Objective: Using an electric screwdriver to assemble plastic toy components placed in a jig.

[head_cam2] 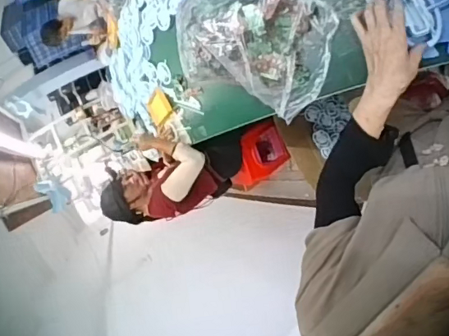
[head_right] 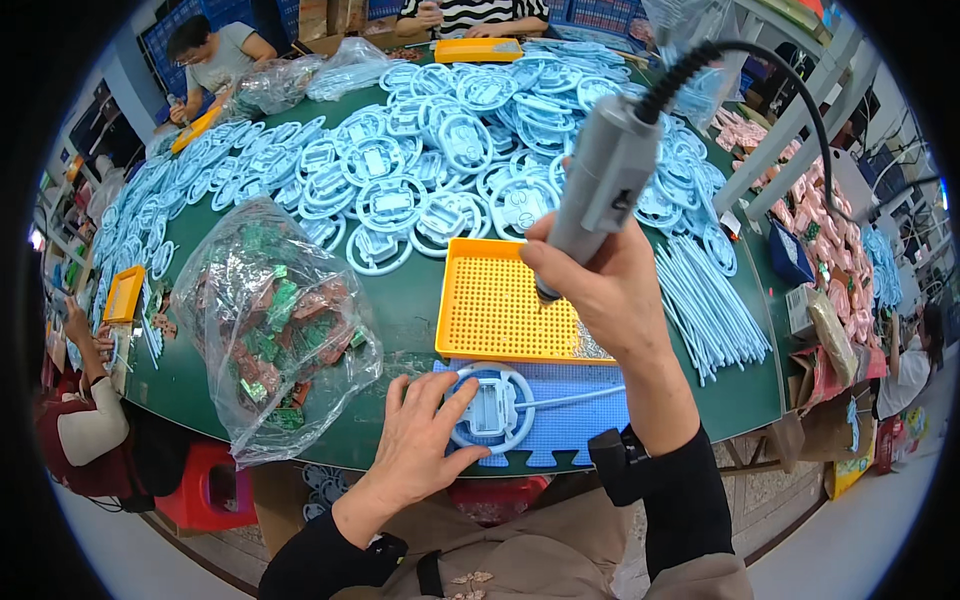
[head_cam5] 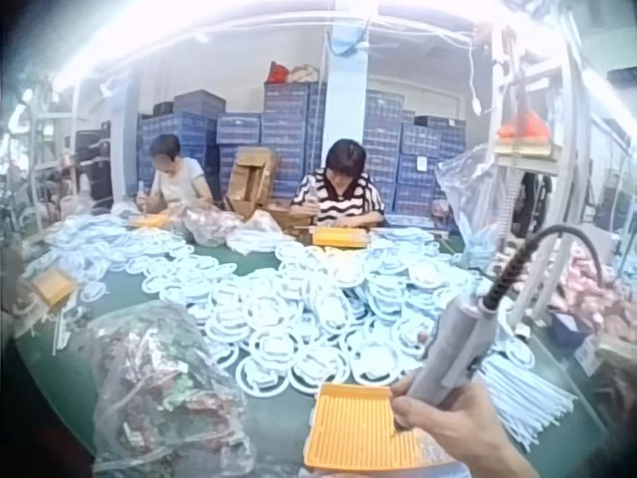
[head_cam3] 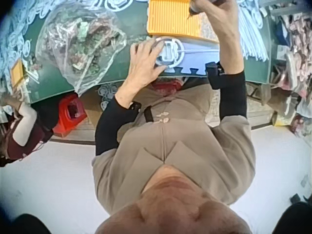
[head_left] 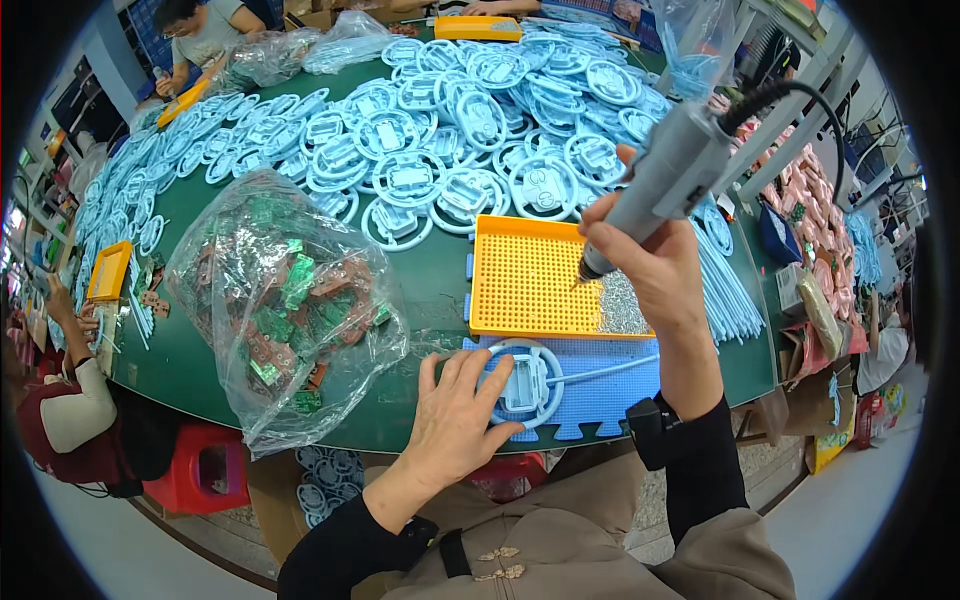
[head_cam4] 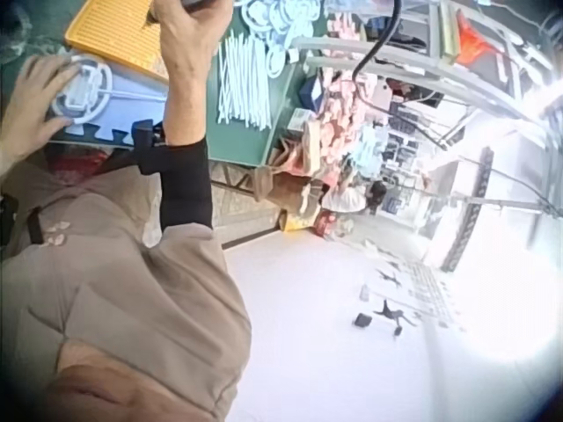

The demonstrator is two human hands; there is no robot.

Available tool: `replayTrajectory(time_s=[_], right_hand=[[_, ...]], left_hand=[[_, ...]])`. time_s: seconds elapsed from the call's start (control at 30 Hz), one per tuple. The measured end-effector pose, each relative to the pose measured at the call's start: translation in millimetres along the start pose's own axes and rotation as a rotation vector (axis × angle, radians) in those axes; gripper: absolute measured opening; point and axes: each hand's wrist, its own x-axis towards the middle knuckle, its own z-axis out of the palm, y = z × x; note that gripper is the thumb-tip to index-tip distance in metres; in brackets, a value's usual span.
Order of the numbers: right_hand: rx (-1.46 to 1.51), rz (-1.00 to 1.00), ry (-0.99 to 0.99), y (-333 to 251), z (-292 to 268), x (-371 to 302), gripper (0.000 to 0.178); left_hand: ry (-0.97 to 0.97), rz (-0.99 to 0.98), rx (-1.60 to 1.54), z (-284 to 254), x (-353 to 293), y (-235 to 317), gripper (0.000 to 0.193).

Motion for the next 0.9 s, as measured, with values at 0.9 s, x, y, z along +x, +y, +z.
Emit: replayTrajectory(time_s=[0.9], right_hand=[[-0.118, -0.129, 0.311, -7, -102, -27, 0.049]], left_hand=[[-0.041, 0.214, 0.05, -5, 136, 6, 0.029]])
